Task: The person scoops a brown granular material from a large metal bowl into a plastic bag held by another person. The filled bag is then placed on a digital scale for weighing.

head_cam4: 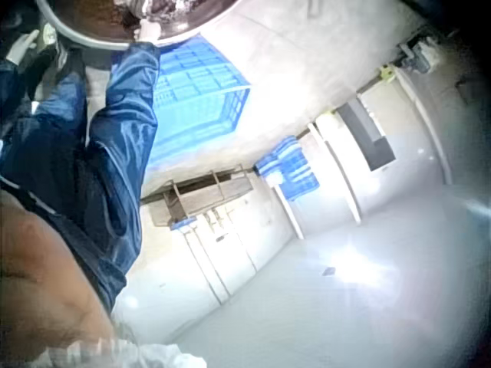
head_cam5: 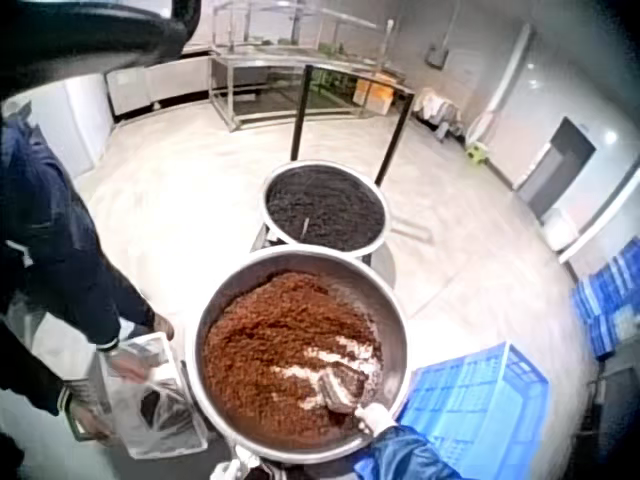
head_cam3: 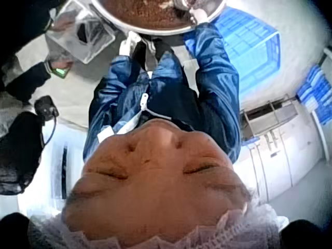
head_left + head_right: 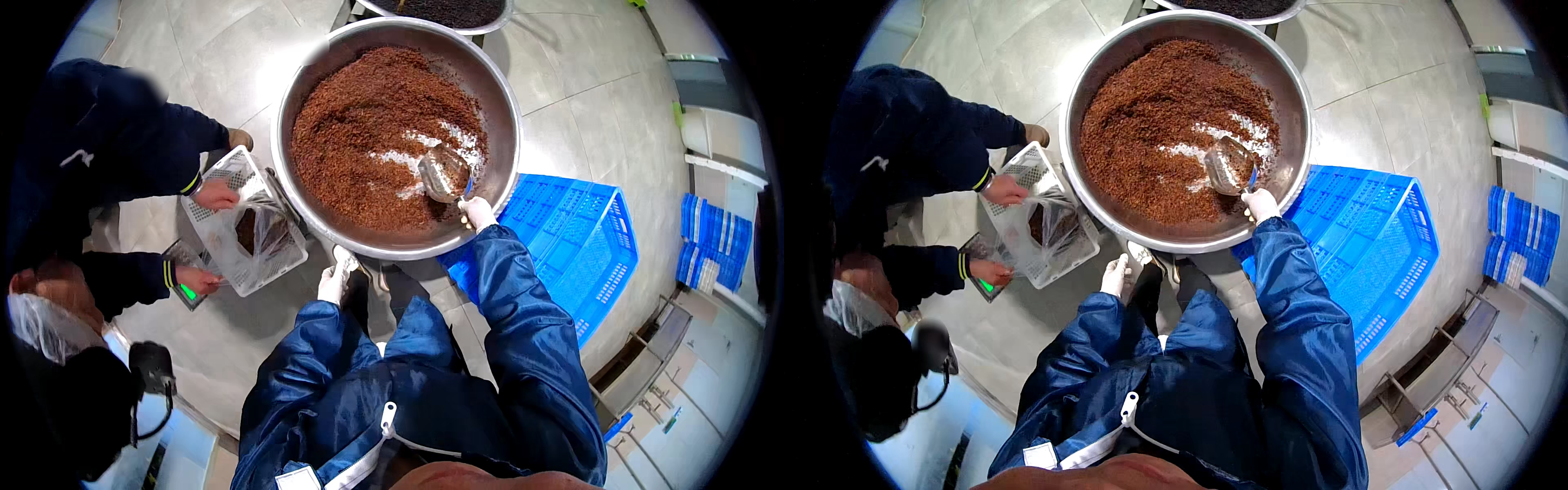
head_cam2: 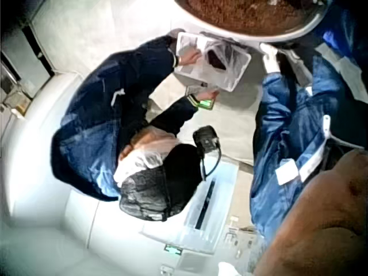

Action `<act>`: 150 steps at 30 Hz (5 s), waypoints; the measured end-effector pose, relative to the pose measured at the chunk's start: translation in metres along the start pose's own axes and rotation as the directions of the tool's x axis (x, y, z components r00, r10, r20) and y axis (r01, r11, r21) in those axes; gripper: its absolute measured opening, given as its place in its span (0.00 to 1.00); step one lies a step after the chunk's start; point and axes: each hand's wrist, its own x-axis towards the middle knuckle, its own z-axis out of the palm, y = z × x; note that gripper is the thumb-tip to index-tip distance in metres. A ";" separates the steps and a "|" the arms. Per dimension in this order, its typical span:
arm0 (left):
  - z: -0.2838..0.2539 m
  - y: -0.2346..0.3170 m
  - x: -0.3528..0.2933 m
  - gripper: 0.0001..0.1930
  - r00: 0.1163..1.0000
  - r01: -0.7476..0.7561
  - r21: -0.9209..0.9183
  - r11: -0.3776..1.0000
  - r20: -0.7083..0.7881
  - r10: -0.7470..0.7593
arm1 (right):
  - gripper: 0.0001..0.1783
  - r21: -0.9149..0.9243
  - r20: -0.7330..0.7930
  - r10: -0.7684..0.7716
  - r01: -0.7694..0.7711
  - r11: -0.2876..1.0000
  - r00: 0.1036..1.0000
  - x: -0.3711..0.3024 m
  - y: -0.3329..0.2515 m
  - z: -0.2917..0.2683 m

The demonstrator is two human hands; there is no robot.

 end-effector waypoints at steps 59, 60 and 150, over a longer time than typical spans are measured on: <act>-0.002 0.133 0.139 0.25 0.672 -0.339 0.421 0.841 -0.517 0.530 | 0.08 0.488 -0.160 0.077 0.012 0.873 0.984 0.198 -0.014 -0.046; -0.009 0.122 0.148 0.25 0.701 -0.387 0.356 0.851 -0.485 0.522 | 0.09 0.483 -0.065 0.094 -0.052 0.874 0.993 0.205 -0.019 -0.060; -0.008 0.127 0.148 0.30 0.724 -0.380 0.358 0.853 -0.459 0.515 | 0.20 -0.146 -0.041 -0.469 0.459 0.876 0.882 0.091 0.030 0.092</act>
